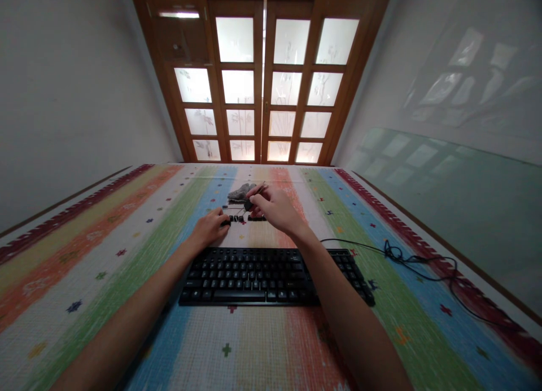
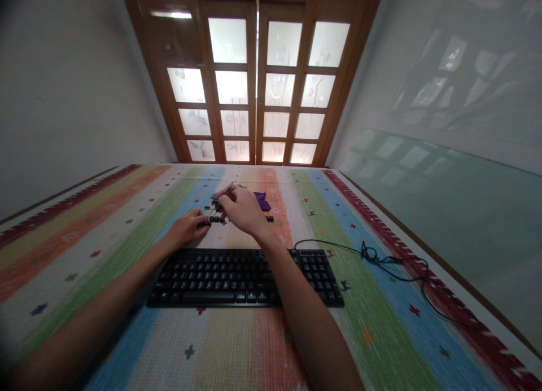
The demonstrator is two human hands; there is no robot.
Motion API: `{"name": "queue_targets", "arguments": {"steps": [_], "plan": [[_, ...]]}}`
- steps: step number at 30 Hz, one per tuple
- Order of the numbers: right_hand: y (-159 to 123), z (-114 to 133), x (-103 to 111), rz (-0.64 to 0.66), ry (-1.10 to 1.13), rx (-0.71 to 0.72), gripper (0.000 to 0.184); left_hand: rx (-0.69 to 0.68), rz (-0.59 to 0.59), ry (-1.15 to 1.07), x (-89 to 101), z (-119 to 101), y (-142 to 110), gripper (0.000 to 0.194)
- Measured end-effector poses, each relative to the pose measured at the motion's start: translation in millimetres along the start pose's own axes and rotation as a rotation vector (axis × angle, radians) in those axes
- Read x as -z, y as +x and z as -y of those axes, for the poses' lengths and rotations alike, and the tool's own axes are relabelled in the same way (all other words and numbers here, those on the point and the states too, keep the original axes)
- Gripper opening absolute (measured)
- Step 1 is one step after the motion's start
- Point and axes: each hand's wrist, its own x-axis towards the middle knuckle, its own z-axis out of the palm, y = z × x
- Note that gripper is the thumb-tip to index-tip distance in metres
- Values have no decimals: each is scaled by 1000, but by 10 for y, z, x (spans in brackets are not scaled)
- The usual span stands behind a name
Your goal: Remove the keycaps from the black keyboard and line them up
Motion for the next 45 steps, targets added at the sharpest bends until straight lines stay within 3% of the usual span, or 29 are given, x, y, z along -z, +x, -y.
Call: {"name": "queue_targets", "arguments": {"steps": [9,18,24,31,37,45], "plan": [[-44,-39,-56,149,-138,75,10,-37,-67,-103,93,7,-169,21],[-179,51,-319,351,-327,165,11,-27,-96,-271,235,-137,-518,21],[-269,-53,-437,317,-383,211,13,-67,-71,-321,277,-221,-619,18],[-348,-189,-329,198,-406,178,13,-35,-96,-437,230,-188,-664,23],[-421,-294,-267,219,-365,131,14,-50,-32,-465,229,-169,-697,22],[-525,-365,-375,262,-286,107,12,-60,-14,-504,255,-143,-778,21]]}}
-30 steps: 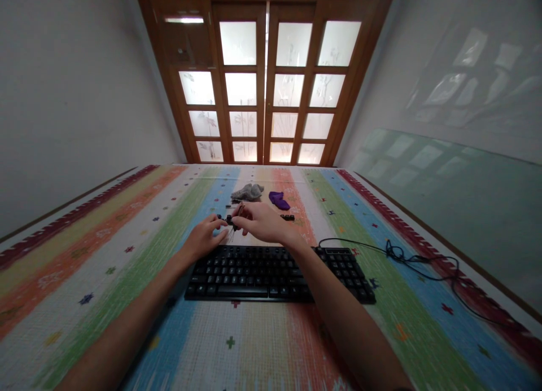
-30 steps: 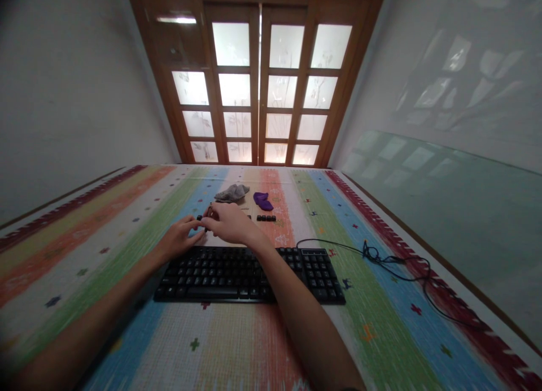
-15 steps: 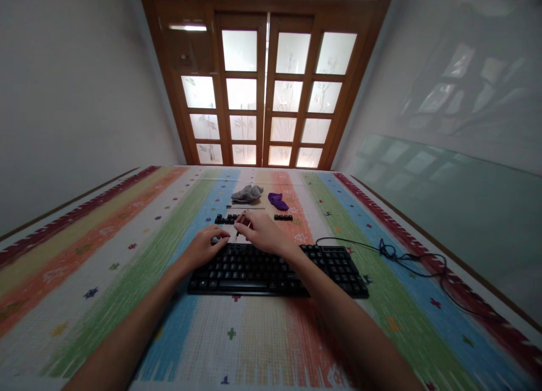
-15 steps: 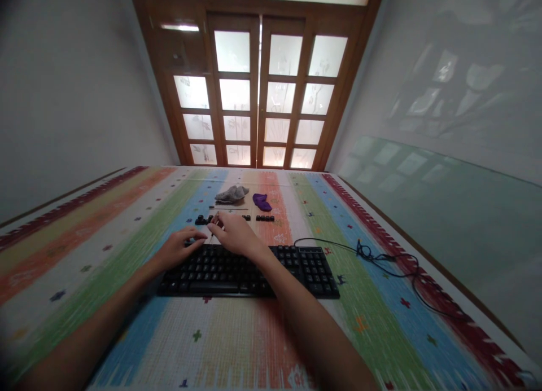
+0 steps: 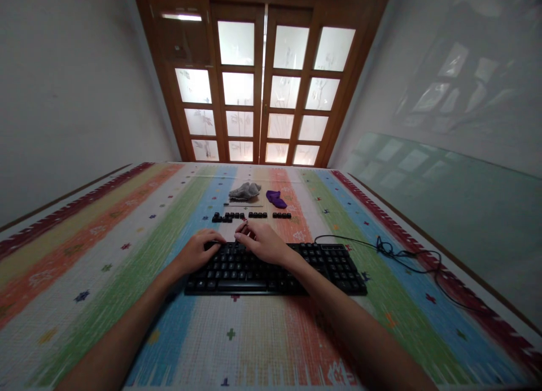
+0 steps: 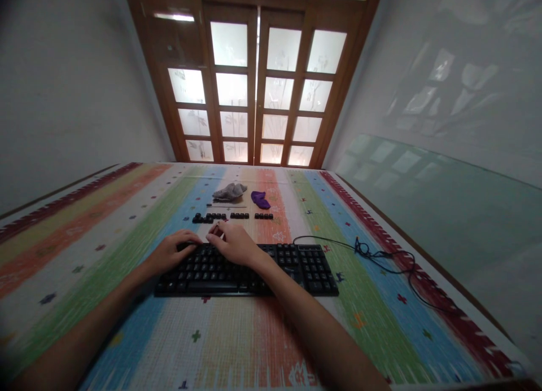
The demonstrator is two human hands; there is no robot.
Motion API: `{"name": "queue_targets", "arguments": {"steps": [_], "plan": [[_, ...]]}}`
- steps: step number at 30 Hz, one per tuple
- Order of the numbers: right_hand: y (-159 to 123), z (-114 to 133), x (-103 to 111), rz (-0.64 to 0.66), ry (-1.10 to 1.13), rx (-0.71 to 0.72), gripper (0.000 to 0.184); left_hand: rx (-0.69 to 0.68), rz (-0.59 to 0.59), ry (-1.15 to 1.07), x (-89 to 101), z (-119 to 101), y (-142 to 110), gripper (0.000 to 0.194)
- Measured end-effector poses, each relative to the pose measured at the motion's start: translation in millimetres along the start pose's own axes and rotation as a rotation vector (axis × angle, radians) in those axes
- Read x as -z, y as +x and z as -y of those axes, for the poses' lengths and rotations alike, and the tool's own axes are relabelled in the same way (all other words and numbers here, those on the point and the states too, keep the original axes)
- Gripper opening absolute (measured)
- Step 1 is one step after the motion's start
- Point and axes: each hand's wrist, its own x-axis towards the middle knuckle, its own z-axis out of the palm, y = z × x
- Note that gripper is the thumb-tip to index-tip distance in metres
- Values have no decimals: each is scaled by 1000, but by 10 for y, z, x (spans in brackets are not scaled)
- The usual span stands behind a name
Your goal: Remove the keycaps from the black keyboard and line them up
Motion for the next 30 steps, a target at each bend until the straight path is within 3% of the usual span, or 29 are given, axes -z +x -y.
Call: {"name": "queue_targets", "arguments": {"steps": [11,19,25,30], "plan": [[90,9,-187,-89,-25,-78,7,-35,-22,-44,-43,27,-23,22],[164,76,-244,26,-136,-20,14,-55,-45,-57,-28,-8,-7,23],[199,164,-291,99,-295,114,15,-66,-73,-61,-20,-15,-5,24],[223,146,-280,116,-365,121,19,-63,-62,-40,-6,-23,-7,25]]}}
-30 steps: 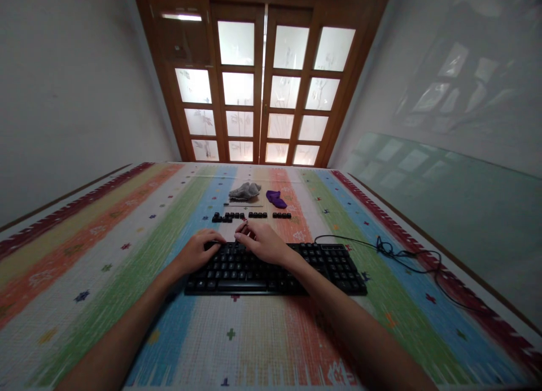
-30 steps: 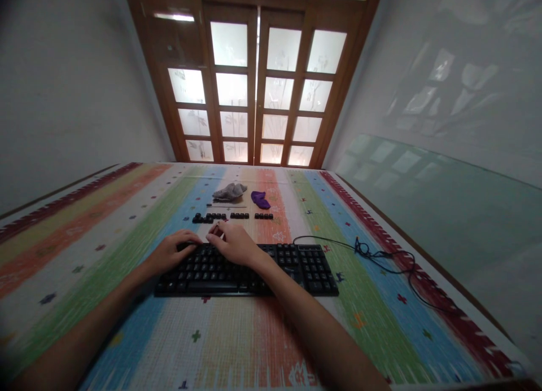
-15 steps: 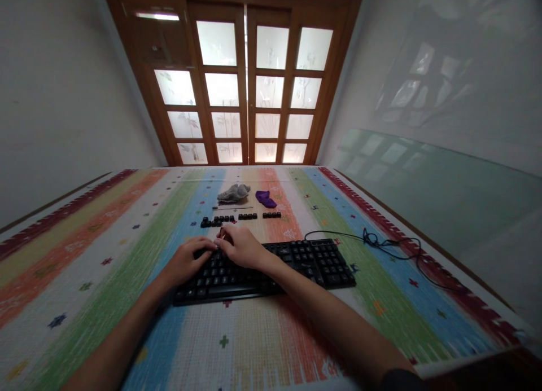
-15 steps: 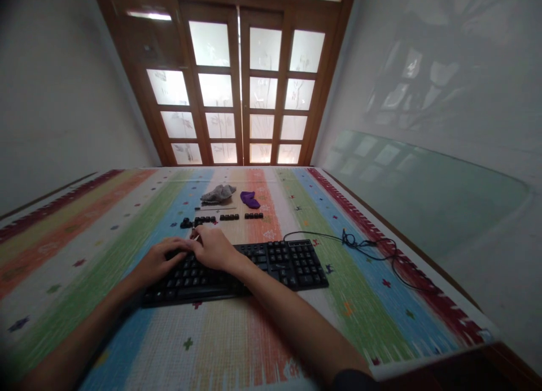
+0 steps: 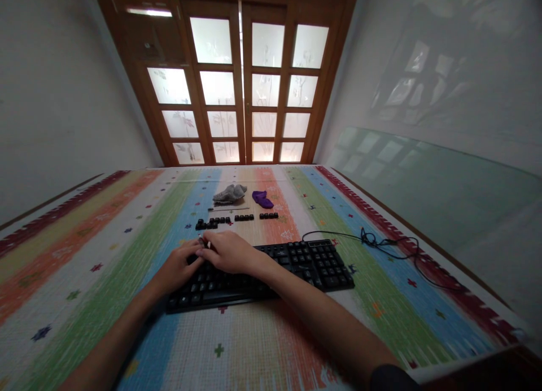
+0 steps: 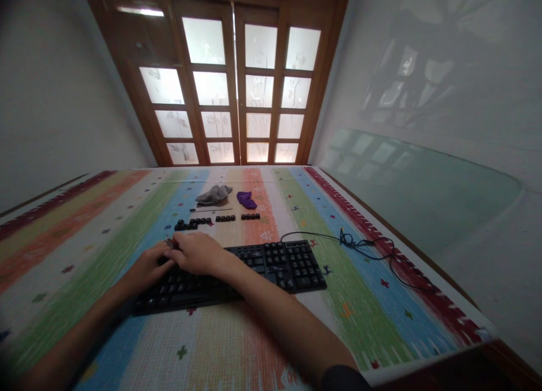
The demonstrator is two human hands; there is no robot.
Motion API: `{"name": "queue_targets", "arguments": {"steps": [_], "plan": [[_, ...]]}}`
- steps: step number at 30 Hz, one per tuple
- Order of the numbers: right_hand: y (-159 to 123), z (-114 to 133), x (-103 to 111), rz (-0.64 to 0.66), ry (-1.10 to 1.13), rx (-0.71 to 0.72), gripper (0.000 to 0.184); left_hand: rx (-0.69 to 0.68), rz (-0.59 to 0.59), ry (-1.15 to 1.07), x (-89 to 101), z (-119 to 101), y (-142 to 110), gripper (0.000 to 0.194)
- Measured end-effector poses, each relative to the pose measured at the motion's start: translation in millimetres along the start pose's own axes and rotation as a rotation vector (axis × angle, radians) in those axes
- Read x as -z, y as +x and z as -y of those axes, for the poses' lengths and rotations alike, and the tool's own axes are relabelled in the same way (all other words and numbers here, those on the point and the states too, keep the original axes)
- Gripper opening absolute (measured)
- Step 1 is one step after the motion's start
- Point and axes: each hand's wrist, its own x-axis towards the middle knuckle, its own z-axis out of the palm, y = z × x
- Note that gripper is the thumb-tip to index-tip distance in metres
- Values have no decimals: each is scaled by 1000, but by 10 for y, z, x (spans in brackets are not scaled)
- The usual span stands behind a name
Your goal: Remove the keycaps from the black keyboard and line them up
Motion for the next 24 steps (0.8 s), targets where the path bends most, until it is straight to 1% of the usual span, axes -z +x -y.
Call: {"name": "queue_targets", "arguments": {"steps": [6,10,15,24], "plan": [[15,-105,20,-19,-55,-84,24,-19,71,16,-5,71,-18,26],[49,-164,1,-44,-2,-137,21,-17,76,4,-12,88,-27,27],[80,-205,-26,-80,102,-147,19,-15,97,7,-7,46,-29,27],[116,-239,-58,-102,183,-170,23,-2,88,-12,-11,33,-34,26]]}}
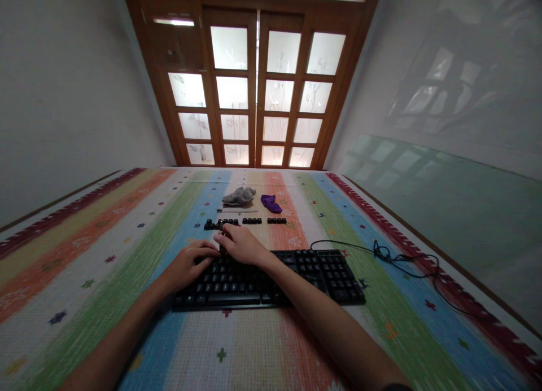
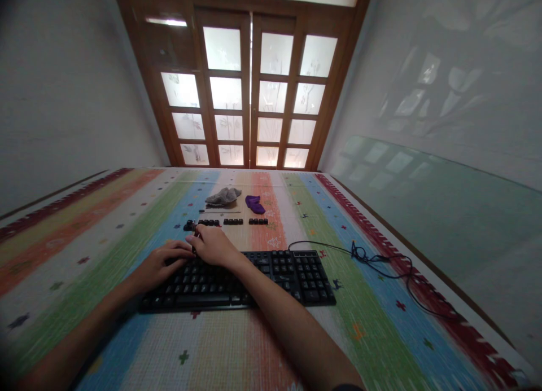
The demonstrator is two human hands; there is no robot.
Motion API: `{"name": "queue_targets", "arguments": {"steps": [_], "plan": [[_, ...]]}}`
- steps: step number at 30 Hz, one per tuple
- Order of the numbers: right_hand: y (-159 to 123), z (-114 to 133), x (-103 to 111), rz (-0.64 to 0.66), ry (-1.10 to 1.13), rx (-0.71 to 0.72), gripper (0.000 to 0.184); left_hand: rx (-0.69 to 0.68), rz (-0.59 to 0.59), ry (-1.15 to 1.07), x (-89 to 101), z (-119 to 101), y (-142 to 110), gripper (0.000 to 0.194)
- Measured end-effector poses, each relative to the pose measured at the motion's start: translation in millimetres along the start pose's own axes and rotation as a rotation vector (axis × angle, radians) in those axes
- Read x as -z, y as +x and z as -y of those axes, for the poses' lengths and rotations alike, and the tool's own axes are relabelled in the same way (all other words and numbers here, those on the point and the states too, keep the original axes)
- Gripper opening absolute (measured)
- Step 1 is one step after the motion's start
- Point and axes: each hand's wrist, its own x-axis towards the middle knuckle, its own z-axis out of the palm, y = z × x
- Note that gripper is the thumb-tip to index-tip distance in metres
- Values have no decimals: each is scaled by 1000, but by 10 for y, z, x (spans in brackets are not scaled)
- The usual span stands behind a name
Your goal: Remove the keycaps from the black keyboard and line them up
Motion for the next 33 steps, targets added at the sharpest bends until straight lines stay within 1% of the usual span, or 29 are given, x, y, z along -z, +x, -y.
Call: {"name": "queue_targets", "arguments": {"steps": [2,4,6,8,11,13,15,16,18,20,24,29,33], "plan": [[13,-23,-15,-21,31,-36,22,5,6,-1,7,-16,3,26],[27,-54,-21,-31,87,-107,22,8,5,2,16,-33,6,25],[40,-81,-10,-17,156,-165,23,14,9,6,24,-52,8,25],[47,-92,16,-3,215,-180,24,24,18,8,32,-69,7,24],[50,-82,66,-25,258,-169,24,48,-17,-5,43,-97,-8,26],[51,-71,93,-30,289,-159,24,60,-46,-48,50,-118,-25,37],[52,-64,112,-20,346,-135,24,85,-38,-117,54,-145,-40,50],[51,-62,120,-17,382,-117,23,108,-32,-153,54,-161,-44,53],[47,-53,135,-8,446,-82,22,167,-41,-221,52,-192,-45,52],[39,-37,152,4,488,-58,21,220,-74,-299,49,-219,-35,48],[22,-13,175,11,512,-8,18,269,-107,-463,64,-245,-5,43],[27,-40,171,33,555,7,16,315,-154,-550,114,-244,14,50],[45,-72,166,74,662,3,13,327,-192,-559,124,-233,16,57]]}}
